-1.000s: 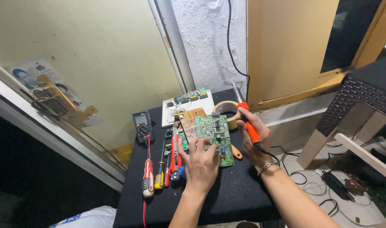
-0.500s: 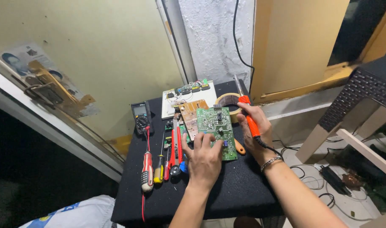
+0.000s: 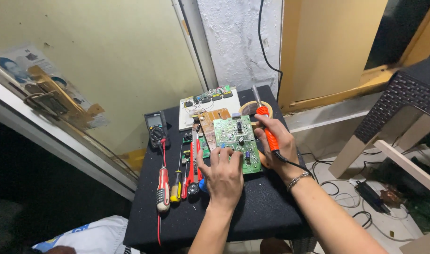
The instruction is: The person is cleaning a circuit board with a brush and then soldering components onto it using a soldering iron at a repair bench.
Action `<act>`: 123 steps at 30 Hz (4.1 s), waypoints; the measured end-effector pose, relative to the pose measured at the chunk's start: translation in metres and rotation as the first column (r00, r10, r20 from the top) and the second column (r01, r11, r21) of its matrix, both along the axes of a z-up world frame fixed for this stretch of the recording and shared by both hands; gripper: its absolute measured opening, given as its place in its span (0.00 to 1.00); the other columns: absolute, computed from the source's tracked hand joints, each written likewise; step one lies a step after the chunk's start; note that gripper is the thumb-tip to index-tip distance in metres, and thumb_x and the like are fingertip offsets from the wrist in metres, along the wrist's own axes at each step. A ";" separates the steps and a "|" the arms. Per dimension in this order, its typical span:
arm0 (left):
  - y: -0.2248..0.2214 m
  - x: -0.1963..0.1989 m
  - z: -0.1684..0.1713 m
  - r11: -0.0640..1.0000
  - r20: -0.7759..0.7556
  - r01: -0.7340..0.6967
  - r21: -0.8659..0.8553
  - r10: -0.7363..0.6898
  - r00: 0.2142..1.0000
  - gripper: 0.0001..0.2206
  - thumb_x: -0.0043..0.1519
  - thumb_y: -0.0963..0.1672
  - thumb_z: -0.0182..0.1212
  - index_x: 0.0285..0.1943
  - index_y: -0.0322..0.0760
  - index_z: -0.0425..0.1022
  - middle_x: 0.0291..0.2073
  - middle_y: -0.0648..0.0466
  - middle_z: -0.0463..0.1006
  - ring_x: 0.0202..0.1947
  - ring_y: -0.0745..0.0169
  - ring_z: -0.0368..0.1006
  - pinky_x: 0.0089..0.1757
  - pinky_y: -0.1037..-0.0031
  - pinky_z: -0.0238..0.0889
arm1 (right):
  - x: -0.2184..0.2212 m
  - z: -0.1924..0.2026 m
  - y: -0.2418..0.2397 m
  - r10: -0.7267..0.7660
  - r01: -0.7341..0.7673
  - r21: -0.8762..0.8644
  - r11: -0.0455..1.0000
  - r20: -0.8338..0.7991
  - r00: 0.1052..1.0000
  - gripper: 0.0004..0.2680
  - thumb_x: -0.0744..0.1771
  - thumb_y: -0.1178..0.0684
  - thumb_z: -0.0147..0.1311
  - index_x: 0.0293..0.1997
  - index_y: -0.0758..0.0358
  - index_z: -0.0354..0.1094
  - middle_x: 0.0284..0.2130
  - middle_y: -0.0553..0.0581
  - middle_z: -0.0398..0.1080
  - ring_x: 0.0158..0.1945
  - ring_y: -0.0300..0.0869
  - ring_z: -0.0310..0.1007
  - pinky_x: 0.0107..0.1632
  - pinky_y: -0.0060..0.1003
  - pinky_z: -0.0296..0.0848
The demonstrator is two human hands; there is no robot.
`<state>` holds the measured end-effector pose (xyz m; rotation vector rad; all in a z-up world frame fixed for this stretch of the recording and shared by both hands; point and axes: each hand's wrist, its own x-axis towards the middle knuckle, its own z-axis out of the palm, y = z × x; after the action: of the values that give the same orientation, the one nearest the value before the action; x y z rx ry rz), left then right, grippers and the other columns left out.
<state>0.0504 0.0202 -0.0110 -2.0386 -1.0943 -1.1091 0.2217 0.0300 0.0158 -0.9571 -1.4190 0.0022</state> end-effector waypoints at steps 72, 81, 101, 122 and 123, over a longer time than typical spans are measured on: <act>-0.010 -0.009 0.001 0.999 0.087 0.025 -0.035 -0.022 0.996 0.02 0.55 0.45 0.62 0.31 0.45 0.76 0.37 0.57 0.72 0.48 0.55 0.69 0.59 0.38 0.42 | 0.064 -0.071 0.052 -0.173 -0.063 -0.251 0.966 -0.805 0.567 0.07 0.64 0.52 0.60 0.26 0.60 0.69 0.19 0.57 0.66 0.24 0.35 0.58 0.27 0.27 0.61; -0.010 -0.008 0.002 0.998 0.073 0.025 -0.063 -0.020 0.997 0.02 0.57 0.44 0.62 0.32 0.45 0.77 0.39 0.56 0.73 0.50 0.54 0.68 0.59 0.36 0.40 | 0.058 -0.068 0.051 -0.165 -0.079 -0.262 0.962 -0.784 0.599 0.08 0.64 0.53 0.59 0.25 0.61 0.69 0.18 0.58 0.65 0.21 0.35 0.56 0.25 0.27 0.58; -0.009 -0.007 0.000 0.998 0.079 0.027 -0.061 -0.022 0.997 0.02 0.57 0.45 0.62 0.31 0.46 0.76 0.39 0.57 0.73 0.50 0.55 0.68 0.59 0.36 0.40 | 0.060 -0.072 0.054 -0.190 -0.048 -0.273 0.961 -0.775 0.602 0.07 0.63 0.55 0.59 0.23 0.63 0.71 0.14 0.55 0.62 0.15 0.31 0.51 0.20 0.24 0.52; -0.009 -0.007 -0.001 0.998 0.090 0.035 -0.058 -0.030 0.995 0.02 0.56 0.44 0.62 0.32 0.45 0.76 0.39 0.57 0.73 0.50 0.55 0.68 0.60 0.36 0.41 | 0.056 -0.071 0.052 -0.221 -0.010 -0.295 0.956 -0.738 0.637 0.07 0.63 0.56 0.59 0.23 0.64 0.71 0.12 0.55 0.58 0.15 0.31 0.51 0.21 0.24 0.52; -0.008 -0.007 -0.001 0.998 0.091 0.039 -0.058 -0.034 0.995 0.02 0.56 0.44 0.62 0.31 0.45 0.76 0.39 0.57 0.73 0.50 0.55 0.68 0.60 0.35 0.41 | 0.057 -0.070 0.051 -0.218 -0.013 -0.294 0.956 -0.739 0.637 0.07 0.63 0.56 0.59 0.23 0.65 0.71 0.11 0.54 0.57 0.14 0.30 0.51 0.21 0.24 0.51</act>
<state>0.0438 0.0120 -0.0122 -2.0801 -1.1512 -1.2104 0.2785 0.0812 -0.0543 -1.0819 -0.5568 0.4890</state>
